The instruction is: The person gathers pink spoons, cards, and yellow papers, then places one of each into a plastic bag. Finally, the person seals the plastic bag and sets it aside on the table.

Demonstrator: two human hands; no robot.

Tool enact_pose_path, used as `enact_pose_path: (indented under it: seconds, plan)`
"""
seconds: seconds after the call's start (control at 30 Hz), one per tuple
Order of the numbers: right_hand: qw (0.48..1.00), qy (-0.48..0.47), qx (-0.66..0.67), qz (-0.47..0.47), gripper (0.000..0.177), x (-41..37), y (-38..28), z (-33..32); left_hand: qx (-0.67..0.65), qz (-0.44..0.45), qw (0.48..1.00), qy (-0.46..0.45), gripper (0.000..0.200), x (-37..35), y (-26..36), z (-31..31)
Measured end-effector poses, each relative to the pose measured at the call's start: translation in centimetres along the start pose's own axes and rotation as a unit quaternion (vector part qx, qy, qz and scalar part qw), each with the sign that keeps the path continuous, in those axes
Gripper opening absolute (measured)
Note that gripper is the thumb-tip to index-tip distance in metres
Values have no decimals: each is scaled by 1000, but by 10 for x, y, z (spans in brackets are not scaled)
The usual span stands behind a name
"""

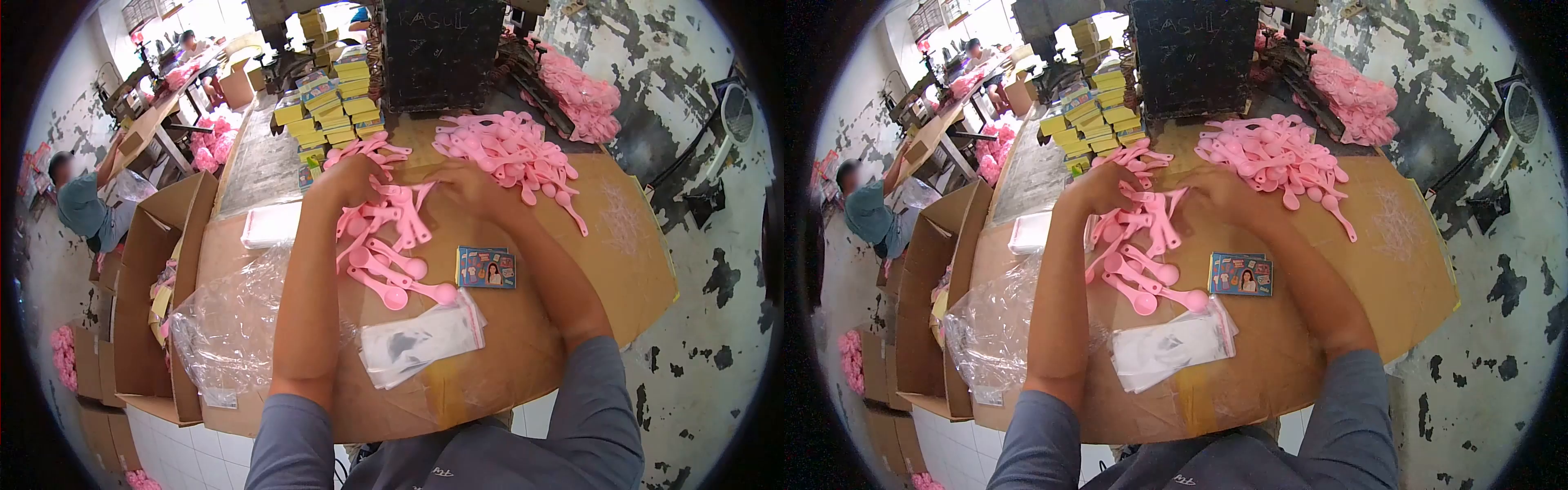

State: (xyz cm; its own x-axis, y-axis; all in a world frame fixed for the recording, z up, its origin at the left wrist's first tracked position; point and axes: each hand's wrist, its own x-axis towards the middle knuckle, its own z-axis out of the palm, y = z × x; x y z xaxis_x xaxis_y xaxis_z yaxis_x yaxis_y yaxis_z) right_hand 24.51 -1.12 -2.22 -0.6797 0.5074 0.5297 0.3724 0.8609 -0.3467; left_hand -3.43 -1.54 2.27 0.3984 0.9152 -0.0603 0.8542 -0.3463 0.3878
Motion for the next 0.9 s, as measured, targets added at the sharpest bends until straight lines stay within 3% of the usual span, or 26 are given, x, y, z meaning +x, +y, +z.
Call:
enact_pose_path:
  seconds: [0.1, 0.2, 0.3, 0.43, 0.53, 0.6, 0.67, 0.77, 0.9]
  plan:
    - [999, -5, -49, 9, 19, -9, 14, -27, -16, 54, 998, -8, 38, 8, -8, 6]
    - [997, -31, -20, 65, 24, -13, 16, -55, -29, 26, 999, -19, 38, 7, -5, 9]
    - [991, 72, -86, 72, 23, -19, 34, -75, -29, 50, 998, -15, 34, 9, -8, 12]
    - [940, 103, -314, 82, 27, -33, 65, -74, -28, 24, 999, -26, 32, 9, 0, 10]
    - [950, 149, -273, 4, 20, -20, 30, -46, -21, 16, 999, -29, 31, 9, 5, 13]
    - [988, 55, -138, 43, 28, -17, 15, -13, -3, 13, 999, -45, 31, 11, 5, 13]
    - [974, -84, -5, 211, 32, -2, -11, 11, -8, 30, 999, -44, 31, 12, 3, 16]
    - [972, -34, -28, 231, 33, 2, -34, 31, -28, 67, 996, -54, 31, 14, -3, 20]
    - [952, -34, 95, 289, 33, 1, -9, 37, -16, 63, 996, -69, 33, 11, 3, 16]
